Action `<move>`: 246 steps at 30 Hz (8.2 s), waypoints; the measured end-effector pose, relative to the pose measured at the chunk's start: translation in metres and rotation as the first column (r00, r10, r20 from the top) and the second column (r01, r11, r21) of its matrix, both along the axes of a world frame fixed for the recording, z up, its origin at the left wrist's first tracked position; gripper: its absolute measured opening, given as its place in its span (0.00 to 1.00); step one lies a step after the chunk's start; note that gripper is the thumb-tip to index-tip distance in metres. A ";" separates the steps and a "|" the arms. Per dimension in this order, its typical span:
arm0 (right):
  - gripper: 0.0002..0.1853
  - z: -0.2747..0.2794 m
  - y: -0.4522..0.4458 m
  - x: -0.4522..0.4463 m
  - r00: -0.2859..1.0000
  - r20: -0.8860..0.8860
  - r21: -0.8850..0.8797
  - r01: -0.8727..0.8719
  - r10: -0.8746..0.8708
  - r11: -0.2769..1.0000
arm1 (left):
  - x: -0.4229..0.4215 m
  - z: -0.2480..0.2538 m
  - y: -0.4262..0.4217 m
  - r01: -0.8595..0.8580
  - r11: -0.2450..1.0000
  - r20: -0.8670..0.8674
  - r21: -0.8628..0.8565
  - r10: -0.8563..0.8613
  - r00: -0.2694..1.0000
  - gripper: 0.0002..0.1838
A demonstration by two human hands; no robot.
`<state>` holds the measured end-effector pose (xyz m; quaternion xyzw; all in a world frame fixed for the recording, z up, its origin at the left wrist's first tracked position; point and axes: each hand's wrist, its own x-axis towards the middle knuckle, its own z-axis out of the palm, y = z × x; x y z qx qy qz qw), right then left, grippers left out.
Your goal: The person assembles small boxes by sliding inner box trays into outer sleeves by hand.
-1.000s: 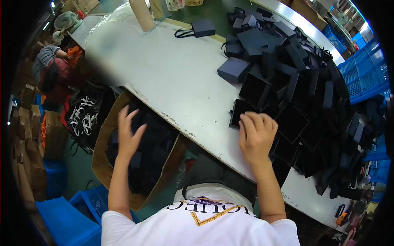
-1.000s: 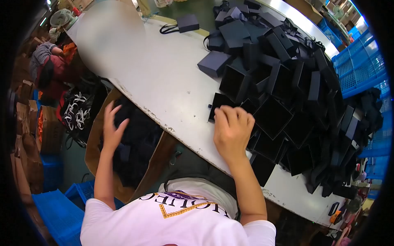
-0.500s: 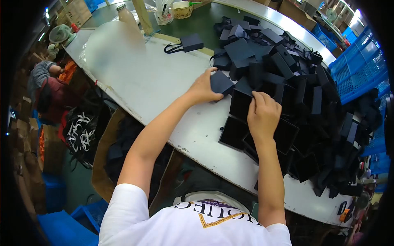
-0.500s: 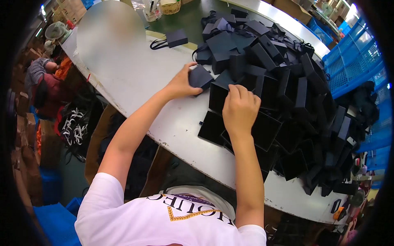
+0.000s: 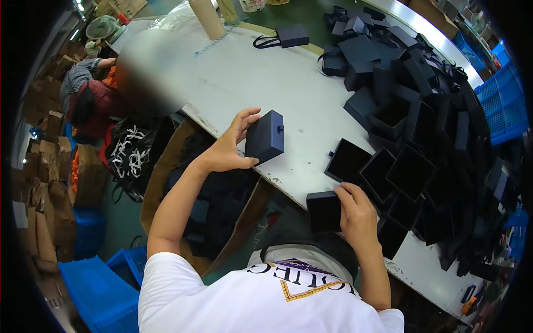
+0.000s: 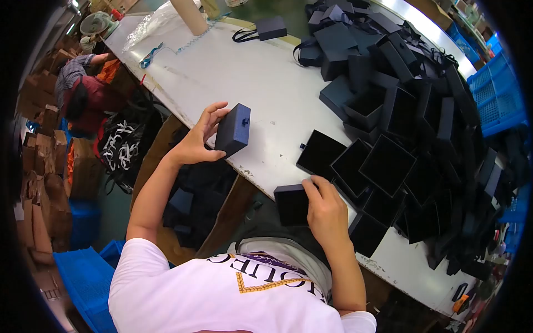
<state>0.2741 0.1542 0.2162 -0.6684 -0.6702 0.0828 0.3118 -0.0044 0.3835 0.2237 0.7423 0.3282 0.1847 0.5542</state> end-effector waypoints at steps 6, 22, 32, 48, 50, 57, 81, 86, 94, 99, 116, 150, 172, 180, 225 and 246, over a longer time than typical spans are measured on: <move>0.23 -0.010 -0.007 0.004 0.953 0.275 0.068 0.116 -0.131 0.991 | 0.042 -0.007 -0.002 0.175 0.853 -0.211 0.491 -0.078 0.974 0.52; 0.14 0.027 0.066 0.023 0.838 -0.541 0.171 0.190 -0.069 0.967 | 0.156 0.008 0.078 0.197 0.977 -0.042 -0.081 -0.200 0.979 0.35; 0.14 0.042 0.015 0.020 0.794 -0.562 0.026 0.296 -0.231 0.955 | 0.319 -0.002 0.195 -0.223 0.819 -0.271 0.529 0.412 0.870 0.44; 0.13 0.039 0.000 0.017 0.773 -0.618 0.082 0.244 -0.143 0.966 | 0.121 -0.003 0.102 -0.515 0.757 0.278 -0.403 0.637 0.719 0.49; 0.14 0.036 0.000 0.008 0.784 -0.614 0.099 0.194 -0.094 0.976 | 0.090 -0.026 0.058 -0.556 0.667 0.207 -0.496 0.713 0.670 0.51; 0.16 0.052 -0.015 -0.013 0.857 -0.512 0.211 0.064 0.054 0.975 | 0.033 -0.050 0.007 -0.277 0.787 -0.513 0.552 0.582 0.631 0.51; 0.21 0.024 0.079 -0.002 0.249 -0.917 -0.338 -0.068 -0.312 0.939 | 0.072 -0.076 0.109 -0.419 0.839 0.178 0.348 0.380 0.908 0.05; 0.26 0.016 0.116 -0.002 0.186 -0.934 -0.325 -0.084 -0.306 0.942 | 0.068 -0.096 0.095 -0.507 0.860 0.472 0.061 0.422 0.774 0.11; 0.21 -0.014 0.176 -0.003 0.645 -0.673 -0.249 0.264 -0.363 0.932 | 0.054 -0.083 0.066 -0.511 0.801 0.244 0.311 0.452 0.858 0.18; 0.19 -0.035 0.212 0.002 0.694 -0.532 -0.193 0.457 -0.484 0.868 | 0.040 -0.081 0.045 -0.427 0.777 0.216 0.463 0.368 0.904 0.24; 0.15 -0.048 0.275 0.001 0.770 -0.446 0.107 0.552 -0.456 0.827 | 0.051 -0.053 -0.010 -0.208 0.697 -0.321 0.686 0.547 0.773 0.61; 0.14 -0.023 0.219 -0.015 0.911 -0.410 -0.345 -0.194 0.038 0.918 | 0.026 -0.060 -0.029 -0.339 0.770 -0.134 0.540 0.477 0.869 0.80; 0.14 -0.054 0.226 -0.027 0.863 -0.479 -0.431 -0.072 -0.161 0.899 | 0.013 -0.045 -0.035 -0.265 0.820 -0.200 0.508 0.411 0.890 0.78; 0.14 -0.027 0.220 -0.021 0.922 -0.382 -0.299 -0.184 0.059 0.936 | -0.005 -0.046 -0.029 -0.189 0.812 -0.187 0.553 0.341 0.921 0.79; 0.08 0.010 0.181 -0.049 0.859 -0.502 -0.020 -0.131 0.104 0.991 | -0.007 -0.036 -0.041 -0.389 0.589 0.088 0.708 0.474 0.876 0.83; 0.29 -0.020 0.143 -0.074 0.723 -0.690 -0.077 -0.122 0.035 0.990 | 0.044 -0.030 -0.084 -0.467 0.604 0.265 0.646 0.396 0.879 0.58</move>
